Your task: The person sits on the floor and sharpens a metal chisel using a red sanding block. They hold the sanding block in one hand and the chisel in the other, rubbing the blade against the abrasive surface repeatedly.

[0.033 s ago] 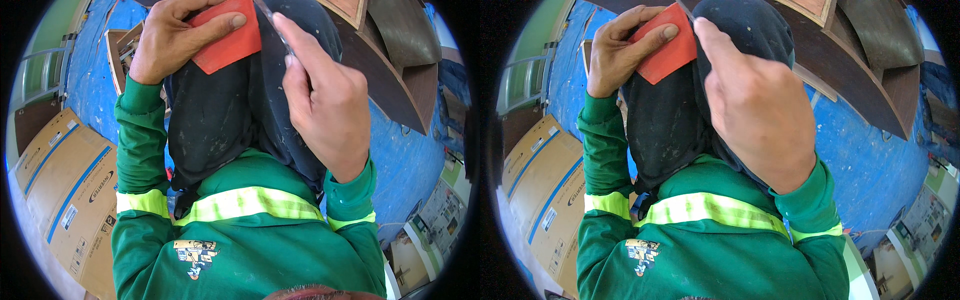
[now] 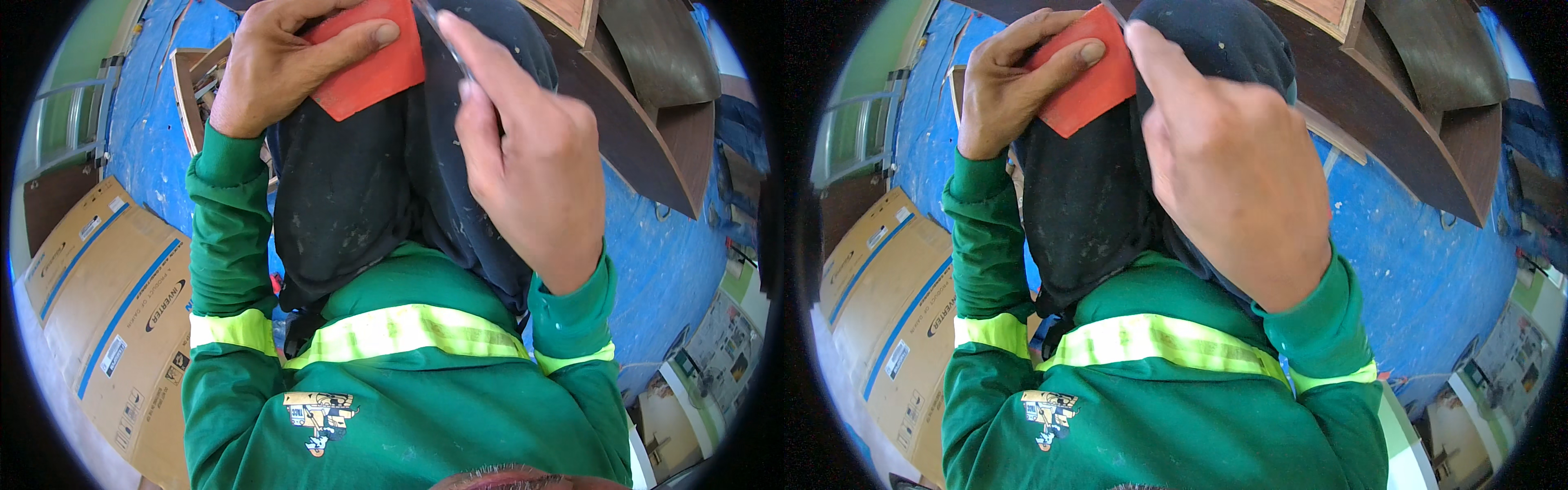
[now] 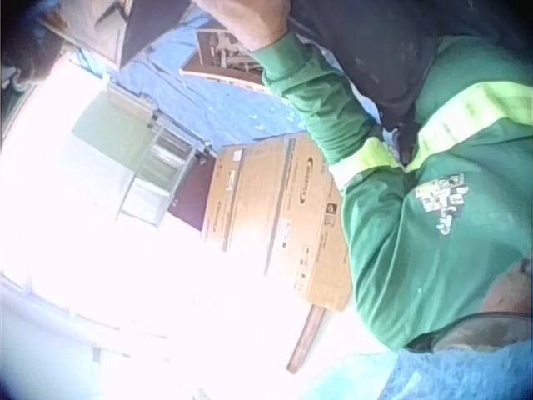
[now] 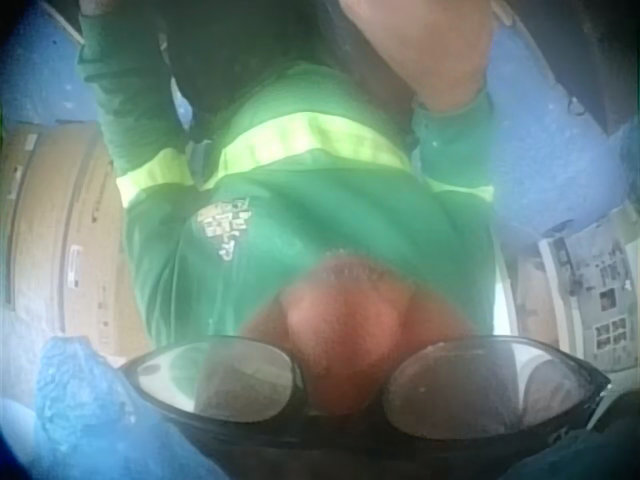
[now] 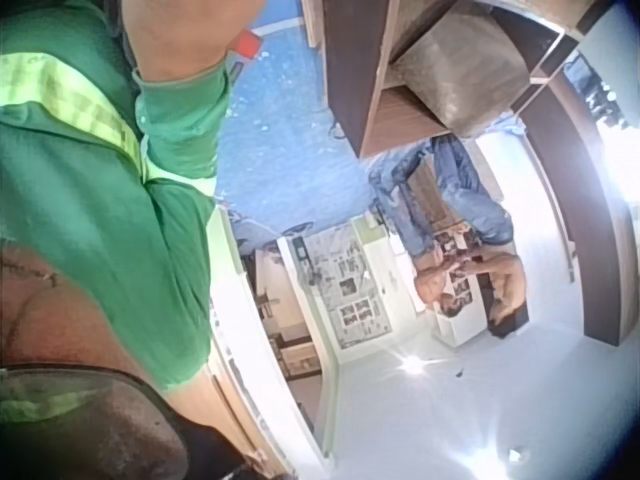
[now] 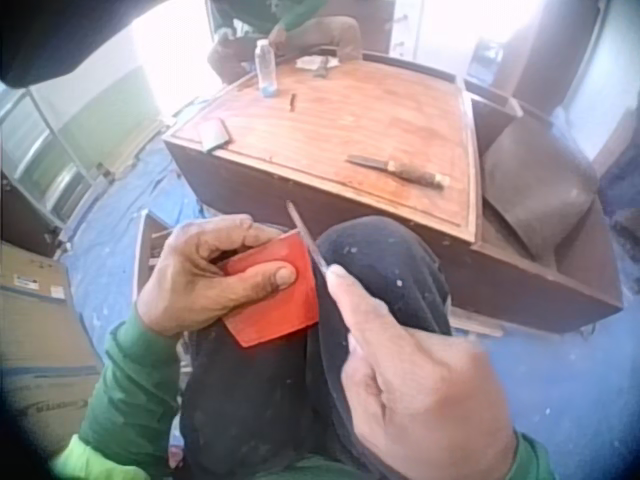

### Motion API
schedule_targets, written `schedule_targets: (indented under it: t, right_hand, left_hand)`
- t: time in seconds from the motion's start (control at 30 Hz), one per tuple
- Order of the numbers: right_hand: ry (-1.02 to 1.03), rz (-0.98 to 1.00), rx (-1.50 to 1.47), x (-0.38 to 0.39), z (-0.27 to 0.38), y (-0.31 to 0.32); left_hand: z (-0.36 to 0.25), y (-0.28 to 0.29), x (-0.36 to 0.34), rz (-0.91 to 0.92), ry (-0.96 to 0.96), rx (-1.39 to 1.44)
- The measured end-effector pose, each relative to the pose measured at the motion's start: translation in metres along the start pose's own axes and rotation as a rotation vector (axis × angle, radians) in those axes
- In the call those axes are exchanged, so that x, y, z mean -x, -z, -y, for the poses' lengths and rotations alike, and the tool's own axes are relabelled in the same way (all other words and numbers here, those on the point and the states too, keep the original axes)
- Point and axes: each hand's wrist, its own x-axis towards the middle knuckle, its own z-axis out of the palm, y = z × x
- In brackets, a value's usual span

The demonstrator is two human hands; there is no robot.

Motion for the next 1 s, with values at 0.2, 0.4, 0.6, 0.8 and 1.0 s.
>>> schedule_targets:
  t: [0.2, 0.4, 0.6, 0.8, 1.0]
  right_hand:
    - [0.084, -0.094, -0.114, -0.048, -0.003, 0.0]
    - [-0.016, -0.163, -0.13, -0.025, -0.004, -0.008]
    - [-0.04, -0.072, -0.163, 0.01, -0.015, -0.009]
    - [-0.014, -0.136, -0.165, 0.012, -0.015, -0.015]
    - [-0.034, -0.085, -0.062, 0.02, -0.011, -0.009]
  left_hand:
    - [0.0, 0.007, -0.003, 0.013, -0.106, -0.121]
    - [0.004, 0.0, -0.006, -0.017, -0.019, -0.009]
    - [0.003, 0.001, -0.01, 0.018, 0.009, 0.018]
    - [0.003, 0.0, -0.01, 0.002, 0.023, 0.009]
    - [-0.002, 0.001, -0.011, 0.031, 0.025, 0.006]
